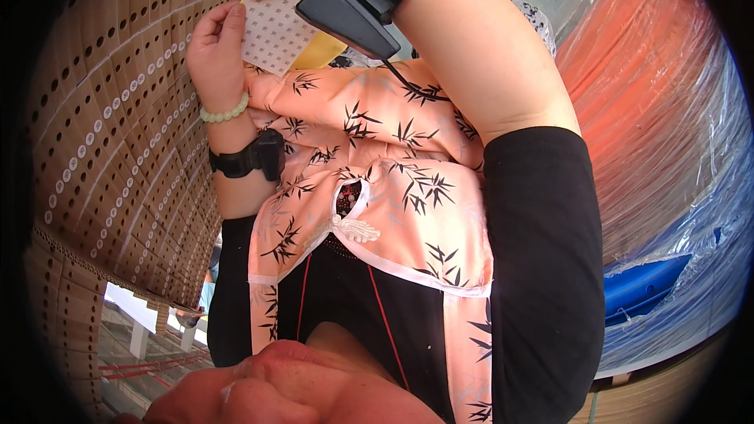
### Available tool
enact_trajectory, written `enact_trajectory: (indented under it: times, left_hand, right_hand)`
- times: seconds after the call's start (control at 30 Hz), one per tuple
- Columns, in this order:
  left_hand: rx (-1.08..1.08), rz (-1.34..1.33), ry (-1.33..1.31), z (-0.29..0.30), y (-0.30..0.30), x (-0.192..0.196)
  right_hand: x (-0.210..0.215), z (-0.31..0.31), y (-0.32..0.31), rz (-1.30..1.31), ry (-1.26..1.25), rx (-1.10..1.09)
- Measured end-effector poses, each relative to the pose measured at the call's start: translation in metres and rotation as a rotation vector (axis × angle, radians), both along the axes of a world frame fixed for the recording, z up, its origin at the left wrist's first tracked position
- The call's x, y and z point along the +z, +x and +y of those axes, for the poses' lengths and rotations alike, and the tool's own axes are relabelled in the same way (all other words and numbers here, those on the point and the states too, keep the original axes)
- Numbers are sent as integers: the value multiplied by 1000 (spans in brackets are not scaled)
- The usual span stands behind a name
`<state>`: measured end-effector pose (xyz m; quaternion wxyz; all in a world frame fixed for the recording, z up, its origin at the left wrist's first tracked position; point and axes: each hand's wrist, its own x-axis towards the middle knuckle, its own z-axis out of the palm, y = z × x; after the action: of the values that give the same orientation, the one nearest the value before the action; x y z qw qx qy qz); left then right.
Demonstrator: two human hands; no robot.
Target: Peeling small adhesive labels from a sheet and applying them to specific circular markers on flattened cardboard boxes.
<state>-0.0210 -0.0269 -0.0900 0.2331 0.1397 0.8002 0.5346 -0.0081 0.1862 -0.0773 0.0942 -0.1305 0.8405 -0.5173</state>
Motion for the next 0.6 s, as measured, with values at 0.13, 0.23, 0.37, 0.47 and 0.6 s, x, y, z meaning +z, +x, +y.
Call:
enact_trajectory:
  times: [0.13, 0.23, 0.37, 0.47, 0.6]
  left_hand:
    - [51, -53, 54, 0, -1, 1]
    - [51, -96, 77, 1, -1, -1]
    - [59, -132, 32, -7, -4, 3]
    - [64, -174, 125, 1, -1, 1]
    - [55, -201, 140, -4, -4, -2]
  right_hand:
    - [-2, -2, 0, 57, 37, 21]
    - [-1, -1, 2, 46, 48, 20]
    - [45, -24, -8, -411, 385, -16]
    - [8, -10, 5, 13, 38, 3]
    - [3, -12, 6, -10, 12, -3]
